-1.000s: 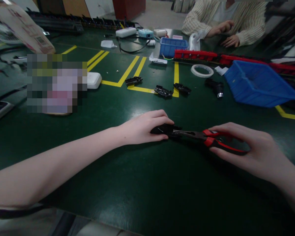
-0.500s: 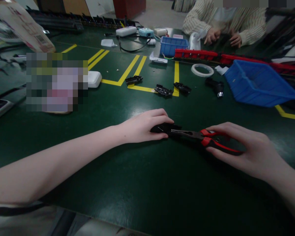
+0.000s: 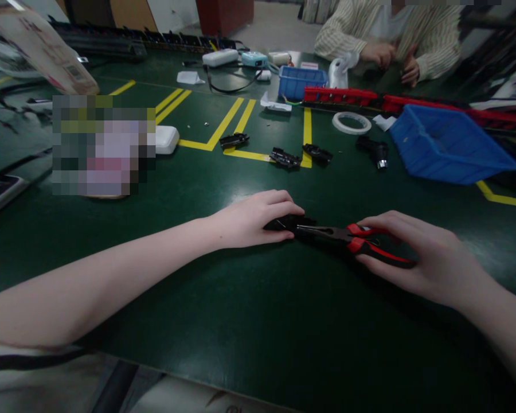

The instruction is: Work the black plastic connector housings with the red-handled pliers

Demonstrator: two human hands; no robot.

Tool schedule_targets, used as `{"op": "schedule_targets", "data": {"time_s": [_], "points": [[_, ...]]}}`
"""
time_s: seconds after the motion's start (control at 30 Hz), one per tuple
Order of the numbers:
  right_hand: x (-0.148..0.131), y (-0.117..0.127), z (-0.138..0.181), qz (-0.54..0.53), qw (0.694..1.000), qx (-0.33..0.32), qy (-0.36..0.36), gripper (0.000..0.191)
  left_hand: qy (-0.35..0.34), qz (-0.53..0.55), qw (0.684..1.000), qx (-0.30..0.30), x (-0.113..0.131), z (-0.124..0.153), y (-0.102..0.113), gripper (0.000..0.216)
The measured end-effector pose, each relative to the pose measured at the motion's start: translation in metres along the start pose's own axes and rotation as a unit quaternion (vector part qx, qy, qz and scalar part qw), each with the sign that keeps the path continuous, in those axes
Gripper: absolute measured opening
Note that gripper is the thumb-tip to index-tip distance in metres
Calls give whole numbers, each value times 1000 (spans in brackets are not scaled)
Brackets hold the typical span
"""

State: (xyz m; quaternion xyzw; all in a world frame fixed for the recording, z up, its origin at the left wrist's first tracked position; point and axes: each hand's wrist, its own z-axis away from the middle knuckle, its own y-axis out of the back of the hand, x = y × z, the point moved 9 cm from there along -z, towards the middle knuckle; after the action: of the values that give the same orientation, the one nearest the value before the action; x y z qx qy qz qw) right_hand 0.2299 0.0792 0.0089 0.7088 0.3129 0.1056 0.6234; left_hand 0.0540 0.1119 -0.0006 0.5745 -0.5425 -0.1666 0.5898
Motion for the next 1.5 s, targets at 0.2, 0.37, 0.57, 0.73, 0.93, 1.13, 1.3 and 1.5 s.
{"op": "schedule_targets", "data": {"time_s": [0.2, 0.37, 0.57, 0.73, 0.93, 1.13, 1.3, 1.5], "points": [[-5, -4, -2, 67, 996, 16, 53, 40, -17, -45, 999, -12, 5, 1, -1, 36], [-4, -9, -5, 69, 996, 8, 56, 41, -17, -59, 998, -12, 6, 1, -1, 35], [0, -9, -5, 80, 995, -15, 52, 46, -8, -57, 998, -15, 7, 1, -1, 36], [-2, -10, -7, 84, 995, -20, 53, 46, -6, -64, 998, -16, 6, 1, -1, 36], [-6, -9, -10, 95, 993, -22, 63, 46, -5, -70, 997, -22, 8, 1, -1, 36], [-3, -8, -9, 84, 995, -21, 59, 45, 0, -67, 997, -24, 8, 1, -1, 36], [5, -7, -7, 10, 999, 11, 48, 43, -5, -62, 998, -18, 7, 0, -1, 36], [7, -4, -6, -1, 998, 37, 54, 43, -5, -58, 998, -21, 7, 0, -1, 35]]}}
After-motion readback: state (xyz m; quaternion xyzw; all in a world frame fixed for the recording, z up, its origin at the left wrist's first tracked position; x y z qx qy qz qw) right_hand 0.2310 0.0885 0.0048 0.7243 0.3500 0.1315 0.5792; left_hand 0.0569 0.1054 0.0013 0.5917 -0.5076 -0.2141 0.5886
